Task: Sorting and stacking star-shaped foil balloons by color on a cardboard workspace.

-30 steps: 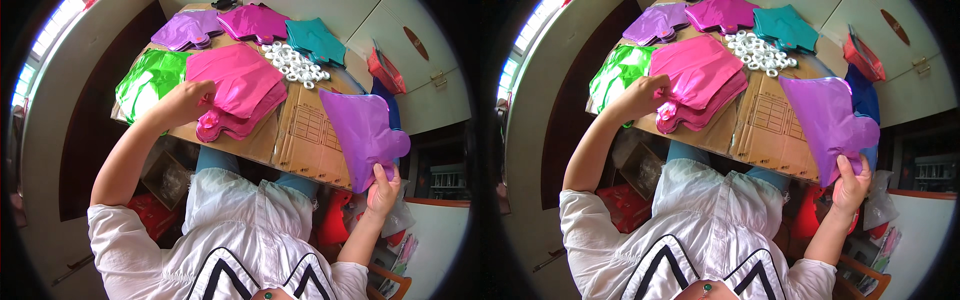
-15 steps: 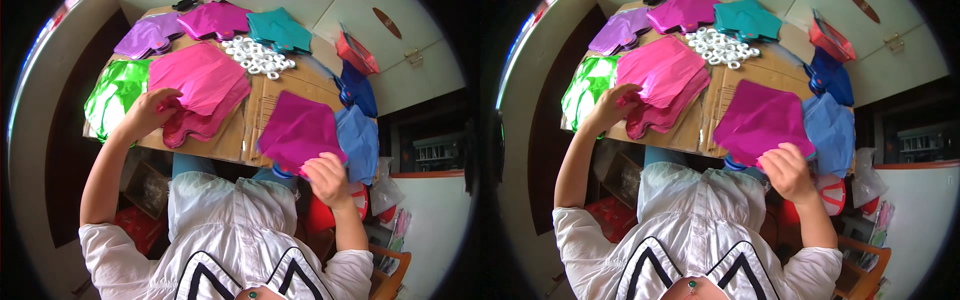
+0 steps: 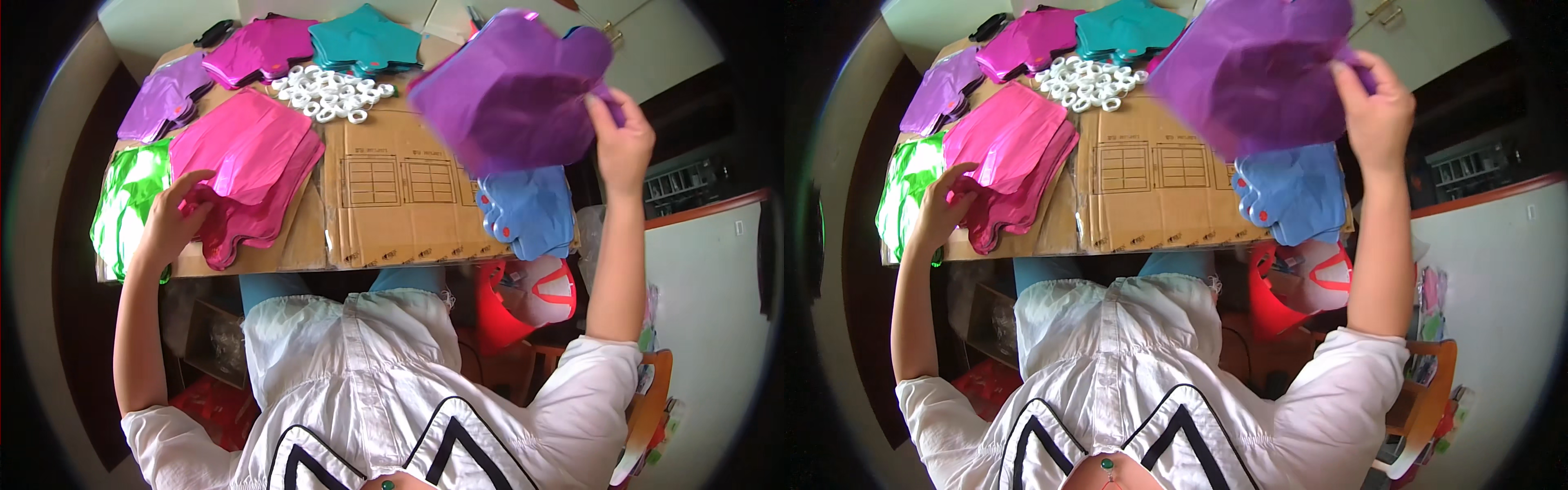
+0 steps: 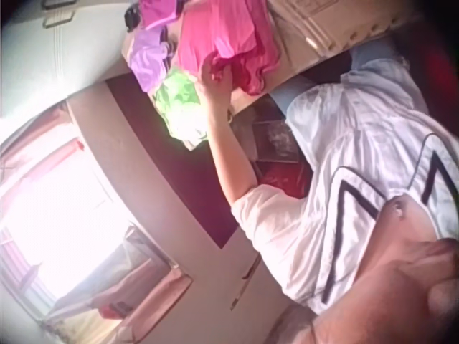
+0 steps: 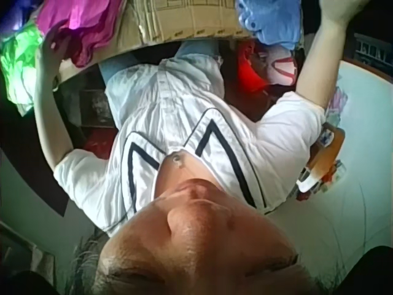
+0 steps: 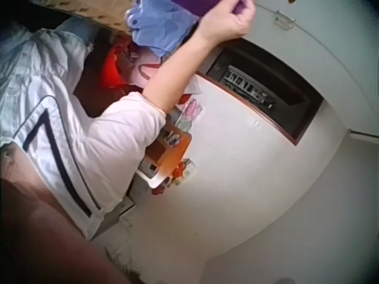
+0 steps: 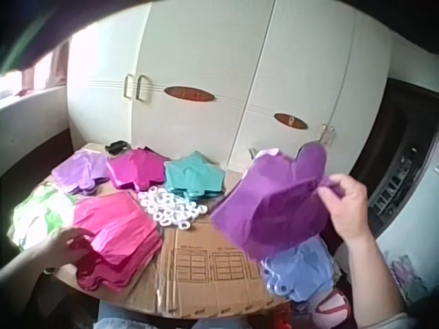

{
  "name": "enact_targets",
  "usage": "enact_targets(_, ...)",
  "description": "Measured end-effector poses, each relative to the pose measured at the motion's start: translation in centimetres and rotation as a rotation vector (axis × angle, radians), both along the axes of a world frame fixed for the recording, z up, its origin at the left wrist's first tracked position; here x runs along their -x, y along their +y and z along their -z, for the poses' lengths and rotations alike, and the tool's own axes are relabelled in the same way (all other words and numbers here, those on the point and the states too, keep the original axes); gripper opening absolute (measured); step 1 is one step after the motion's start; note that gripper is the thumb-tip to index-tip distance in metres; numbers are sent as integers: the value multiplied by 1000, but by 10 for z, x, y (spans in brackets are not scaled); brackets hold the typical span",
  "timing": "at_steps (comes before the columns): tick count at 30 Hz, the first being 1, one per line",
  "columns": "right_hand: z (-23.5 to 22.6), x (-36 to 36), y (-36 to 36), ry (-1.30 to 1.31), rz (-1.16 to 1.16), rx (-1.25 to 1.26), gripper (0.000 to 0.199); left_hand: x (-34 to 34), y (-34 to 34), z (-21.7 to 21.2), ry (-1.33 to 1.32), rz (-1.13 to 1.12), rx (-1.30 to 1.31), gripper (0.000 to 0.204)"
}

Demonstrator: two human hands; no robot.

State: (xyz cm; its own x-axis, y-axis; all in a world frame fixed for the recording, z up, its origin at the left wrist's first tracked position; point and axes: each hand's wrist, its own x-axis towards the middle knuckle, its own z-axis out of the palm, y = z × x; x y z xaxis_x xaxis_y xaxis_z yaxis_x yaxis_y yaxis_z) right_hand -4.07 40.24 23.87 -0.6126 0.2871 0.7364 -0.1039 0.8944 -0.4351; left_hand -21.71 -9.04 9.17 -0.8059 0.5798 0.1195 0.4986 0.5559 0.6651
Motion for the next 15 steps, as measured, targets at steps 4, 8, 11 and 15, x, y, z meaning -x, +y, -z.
enact_targets(4,-14,-16,2,20,42,-359,16,-6,-4,2,-1,-48,6,44)
enact_targets(8,44,-43,-3,-137,-113,-676,30,-6,-3,0,8,-41,-16,46)
enact_targets(11,113,-62,-4,-247,-165,-611,36,-4,-2,2,-5,-35,-17,46)
enact_targets(15,148,-71,-13,-362,-221,-477,29,-4,-5,6,35,-35,-32,49)
